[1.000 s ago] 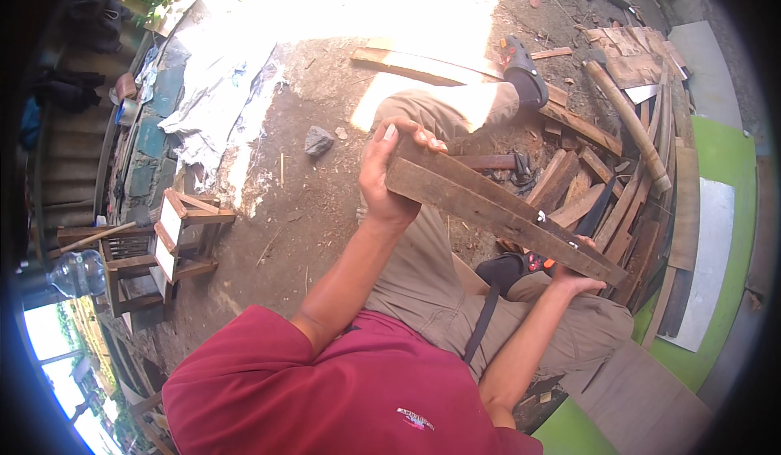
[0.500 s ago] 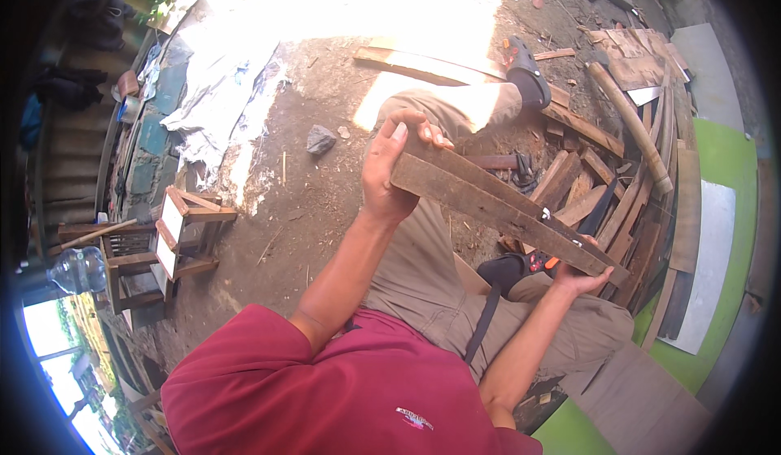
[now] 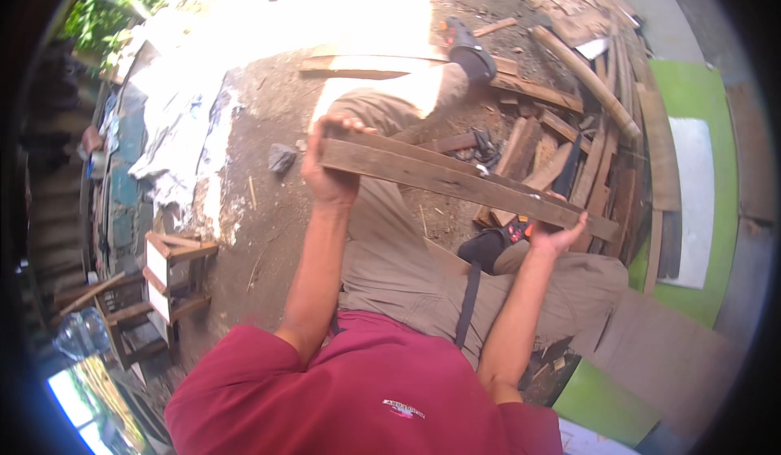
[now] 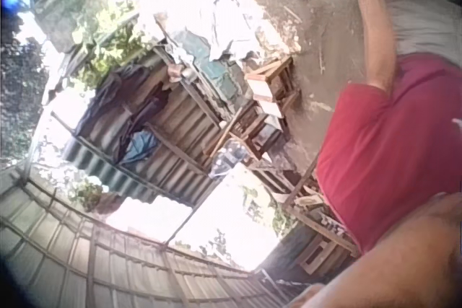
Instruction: The person sits on the ground and uses a hand saw to cut a long wooden plank. They repeatedly inspect the plank, reposition it, and make several cuts, then set the saw aside and continue handling the wood.
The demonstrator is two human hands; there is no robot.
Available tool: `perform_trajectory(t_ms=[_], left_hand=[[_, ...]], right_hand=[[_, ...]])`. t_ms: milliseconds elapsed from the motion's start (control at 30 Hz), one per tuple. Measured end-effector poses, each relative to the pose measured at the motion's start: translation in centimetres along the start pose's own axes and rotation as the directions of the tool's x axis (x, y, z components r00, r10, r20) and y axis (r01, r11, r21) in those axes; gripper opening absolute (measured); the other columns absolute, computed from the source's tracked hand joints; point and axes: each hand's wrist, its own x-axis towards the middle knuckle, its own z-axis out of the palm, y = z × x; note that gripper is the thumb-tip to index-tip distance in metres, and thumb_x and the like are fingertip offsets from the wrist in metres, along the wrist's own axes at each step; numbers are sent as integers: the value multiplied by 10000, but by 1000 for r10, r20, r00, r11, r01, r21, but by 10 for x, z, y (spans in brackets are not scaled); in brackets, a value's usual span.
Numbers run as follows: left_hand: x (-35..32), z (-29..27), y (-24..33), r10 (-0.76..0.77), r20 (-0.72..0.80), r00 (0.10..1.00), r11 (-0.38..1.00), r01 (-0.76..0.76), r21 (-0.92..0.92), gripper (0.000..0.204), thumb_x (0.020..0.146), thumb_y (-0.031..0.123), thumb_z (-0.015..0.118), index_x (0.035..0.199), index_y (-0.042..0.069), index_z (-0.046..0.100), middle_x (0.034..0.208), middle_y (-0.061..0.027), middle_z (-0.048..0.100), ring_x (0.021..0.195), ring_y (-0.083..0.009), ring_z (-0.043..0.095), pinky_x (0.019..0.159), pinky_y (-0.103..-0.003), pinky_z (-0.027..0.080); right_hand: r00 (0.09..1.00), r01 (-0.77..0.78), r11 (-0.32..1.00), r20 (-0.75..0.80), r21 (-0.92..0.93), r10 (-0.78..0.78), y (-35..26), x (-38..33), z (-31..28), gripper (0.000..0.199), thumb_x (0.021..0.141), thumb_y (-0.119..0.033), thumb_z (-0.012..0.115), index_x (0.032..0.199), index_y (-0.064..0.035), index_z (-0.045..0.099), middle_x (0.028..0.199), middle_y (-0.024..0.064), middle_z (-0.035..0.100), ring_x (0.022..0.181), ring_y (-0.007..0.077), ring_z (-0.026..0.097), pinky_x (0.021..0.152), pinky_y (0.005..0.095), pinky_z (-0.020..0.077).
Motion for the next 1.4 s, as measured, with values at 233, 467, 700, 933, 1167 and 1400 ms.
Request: perform_trajectory(t_ms=[233,467,700,933,1167,1400], left_hand=[[0,-47,-15,194,-121,973,980,-197,-14,593,917,662,479,951,106,684,954,-66,618,964,-217,604,897,-497,526],[22,-76,-14,131,-35,991,991,-131,0,339,984,287,459,803,89,666,924,-54,603,936,-195,602,884,-470,532],[31,-95,-15,98,6,995,994,-98,-46,299,952,261,488,816,76,679,914,-38,609,942,-192,597,897,-448,508],[31,-95,-14,101,71,992,991,-94,-90,275,922,242,503,787,82,682,903,-32,612,950,-190,583,907,-430,487],[22,-87,-16,114,41,993,991,-111,-68,223,911,226,504,787,82,621,899,-34,578,951,-200,571,916,-457,477],[20,-82,-18,123,22,992,991,-122,-50,238,929,216,483,792,74,616,903,-38,570,951,-201,567,922,-461,488]], right_hand=[[980,75,987,-195,141,-47,6,-5,36,417,853,-499,668,955,-106,571,873,46,592,853,218,597,805,389,487],[993,105,948,-77,299,-86,-3,-24,44,749,837,-802,460,1035,-82,514,920,112,581,876,276,572,891,454,474],[997,-70,920,45,386,57,-15,-33,49,997,750,-928,345,948,14,600,979,159,626,1053,364,556,995,497,416],[984,-168,877,126,451,124,-22,-37,45,1070,746,-879,478,1356,-14,323,1200,209,491,1148,438,494,1019,575,385],[979,-177,885,-13,431,202,-27,-34,43,905,796,-837,414,1102,10,499,1044,214,563,1094,407,509,982,579,387],[979,-170,903,-35,394,200,-30,-30,44,934,776,-854,380,1049,22,551,1009,221,588,1047,399,530,948,559,397]])
